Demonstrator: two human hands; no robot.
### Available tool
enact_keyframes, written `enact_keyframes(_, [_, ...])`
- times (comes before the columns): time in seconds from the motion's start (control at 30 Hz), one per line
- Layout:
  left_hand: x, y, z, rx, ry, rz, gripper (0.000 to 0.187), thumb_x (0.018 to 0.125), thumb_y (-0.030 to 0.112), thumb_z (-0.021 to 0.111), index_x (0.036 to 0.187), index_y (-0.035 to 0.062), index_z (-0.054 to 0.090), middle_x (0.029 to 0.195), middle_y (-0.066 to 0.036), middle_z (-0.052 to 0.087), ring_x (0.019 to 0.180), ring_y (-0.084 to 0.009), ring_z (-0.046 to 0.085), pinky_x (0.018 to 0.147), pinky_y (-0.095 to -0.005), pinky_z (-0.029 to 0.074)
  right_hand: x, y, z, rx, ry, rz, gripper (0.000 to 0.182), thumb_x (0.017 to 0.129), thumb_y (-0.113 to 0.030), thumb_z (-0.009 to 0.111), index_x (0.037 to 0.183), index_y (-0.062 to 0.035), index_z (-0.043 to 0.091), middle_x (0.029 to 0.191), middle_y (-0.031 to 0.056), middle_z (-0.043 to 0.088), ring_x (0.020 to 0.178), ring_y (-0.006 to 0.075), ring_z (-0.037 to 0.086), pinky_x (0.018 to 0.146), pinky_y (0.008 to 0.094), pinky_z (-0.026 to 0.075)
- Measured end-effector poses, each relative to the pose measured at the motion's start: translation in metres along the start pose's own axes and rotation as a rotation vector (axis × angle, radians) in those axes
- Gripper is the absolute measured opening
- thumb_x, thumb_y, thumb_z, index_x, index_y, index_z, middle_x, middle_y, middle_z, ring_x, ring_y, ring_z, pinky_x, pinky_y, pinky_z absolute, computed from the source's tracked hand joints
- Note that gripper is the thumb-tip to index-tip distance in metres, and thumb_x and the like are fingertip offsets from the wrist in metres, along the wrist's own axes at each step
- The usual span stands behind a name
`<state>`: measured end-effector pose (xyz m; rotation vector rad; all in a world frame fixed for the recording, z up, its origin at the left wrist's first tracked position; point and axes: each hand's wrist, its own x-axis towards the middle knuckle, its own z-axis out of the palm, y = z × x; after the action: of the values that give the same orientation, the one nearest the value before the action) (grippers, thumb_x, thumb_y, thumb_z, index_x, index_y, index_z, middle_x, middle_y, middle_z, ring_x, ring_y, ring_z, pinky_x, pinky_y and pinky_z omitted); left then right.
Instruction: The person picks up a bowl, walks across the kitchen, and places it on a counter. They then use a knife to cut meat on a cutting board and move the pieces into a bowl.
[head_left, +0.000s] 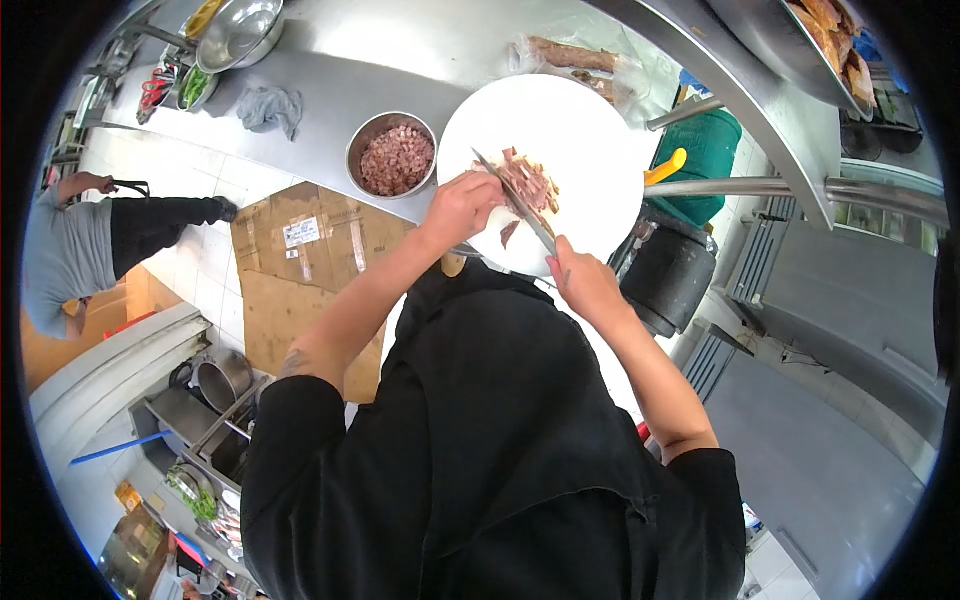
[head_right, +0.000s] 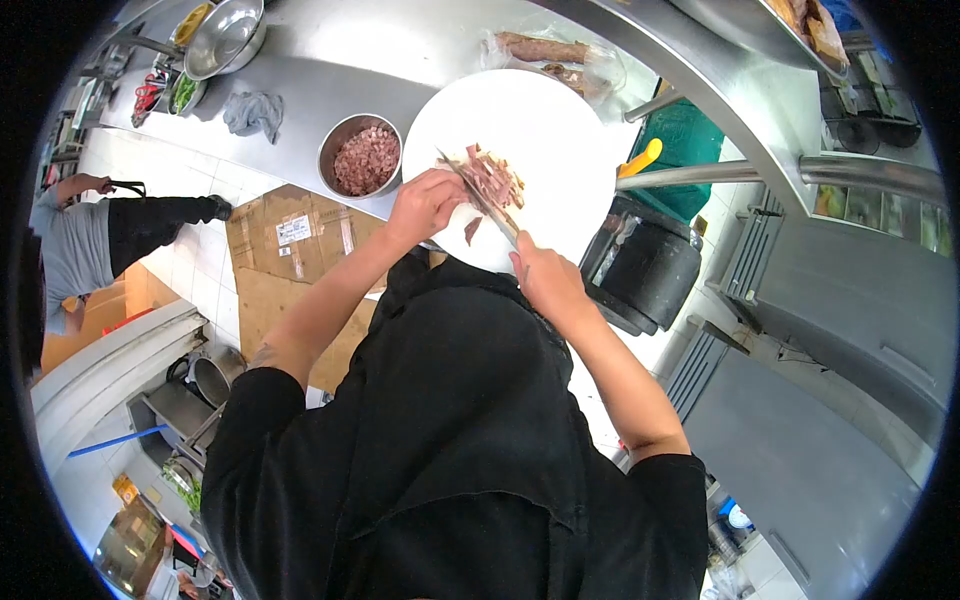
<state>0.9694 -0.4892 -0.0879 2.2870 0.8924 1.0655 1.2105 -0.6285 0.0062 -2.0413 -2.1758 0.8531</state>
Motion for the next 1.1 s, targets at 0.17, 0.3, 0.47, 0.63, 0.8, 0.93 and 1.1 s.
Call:
enact_keyframes(0.17, [0.000, 0.001, 0.000, 0.007, 0.024, 0.050, 0.012, 0.081, -0.002, 0.079, 0.090, 0.0062, 0.078, 0.104, -0.004, 0.075, 0.097, -0.0275, 0.075, 0.081, -0.0402, 0.063, -0.008, -0.003, -0.030, -0.039, -0.064, -0.010, 0.026, 0.115, -0.031, 0.058, 0.117, -0.0052, 0.053, 0.078, 0.0250, 0.073, 0.078, 0.0507, 0.073, 0.071, 0.0624, 0.057])
enact_keyframes(0.3, [0.001, 0.003, -0.002, -0.018, 0.023, 0.025, 0.012, 0.081, -0.002, 0.080, 0.090, 0.0048, 0.077, 0.103, -0.005, 0.075, 0.095, -0.0280, 0.075, 0.080, -0.0398, 0.063, -0.018, -0.001, -0.030, -0.035, -0.122, 0.025, 0.026, 0.114, -0.030, 0.059, 0.119, -0.0050, 0.052, 0.081, 0.0244, 0.074, 0.080, 0.0506, 0.074, 0.072, 0.0625, 0.058])
enact_keyframes(0.47, [-0.002, 0.000, 0.000, -0.026, 0.021, 0.022, 0.010, 0.081, -0.002, 0.081, 0.088, 0.0038, 0.077, 0.104, -0.005, 0.076, 0.093, -0.0275, 0.075, 0.079, -0.0395, 0.062, 0.007, 0.007, 0.002, -0.003, -0.054, -0.021, 0.026, 0.114, -0.029, 0.058, 0.119, -0.0045, 0.052, 0.080, 0.0248, 0.073, 0.080, 0.0505, 0.073, 0.072, 0.0634, 0.056])
enact_keyframes(0.63, [-0.002, 0.001, -0.001, -0.029, 0.022, 0.038, 0.011, 0.080, -0.003, 0.081, 0.087, 0.0030, 0.075, 0.104, -0.007, 0.077, 0.093, -0.0289, 0.075, 0.080, -0.0393, 0.062, -0.011, 0.000, -0.033, -0.006, -0.103, -0.015, 0.025, 0.115, -0.030, 0.058, 0.119, -0.0057, 0.052, 0.078, 0.0246, 0.073, 0.079, 0.0504, 0.074, 0.071, 0.0631, 0.057])
enact_keyframes(0.8, [-0.002, 0.000, -0.002, -0.036, 0.033, 0.044, 0.011, 0.080, -0.003, 0.080, 0.086, 0.0023, 0.074, 0.103, -0.007, 0.077, 0.093, -0.0291, 0.075, 0.080, -0.0393, 0.062, -0.016, 0.004, -0.028, 0.014, -0.145, 0.015, 0.026, 0.115, -0.031, 0.057, 0.118, -0.0060, 0.053, 0.082, 0.0254, 0.073, 0.082, 0.0508, 0.074, 0.072, 0.0628, 0.057])
enact_keyframes(0.93, [0.001, -0.002, -0.001, -0.027, 0.028, 0.040, 0.008, 0.083, -0.001, 0.081, 0.087, 0.0020, 0.075, 0.103, -0.007, 0.077, 0.093, -0.0289, 0.075, 0.080, -0.0396, 0.062, 0.006, 0.013, -0.014, 0.119, -0.166, 0.060, 0.028, 0.115, -0.033, 0.058, 0.119, -0.0056, 0.054, 0.083, 0.0263, 0.073, 0.082, 0.0515, 0.073, 0.074, 0.0610, 0.056])
enact_keyframes(1.1, [-0.005, 0.007, -0.008, -0.055, 0.004, 0.021, 0.006, 0.091, 0.005, 0.081, 0.094, 0.0038, 0.076, 0.109, -0.008, 0.077, 0.100, -0.0295, 0.075, 0.085, -0.0410, 0.062, -0.004, 0.021, -0.007, 0.289, -0.107, 0.076, 0.030, 0.115, -0.032, 0.061, 0.114, -0.0031, 0.053, 0.076, 0.0232, 0.070, 0.069, 0.0456, 0.072, 0.065, 0.0528, 0.055])
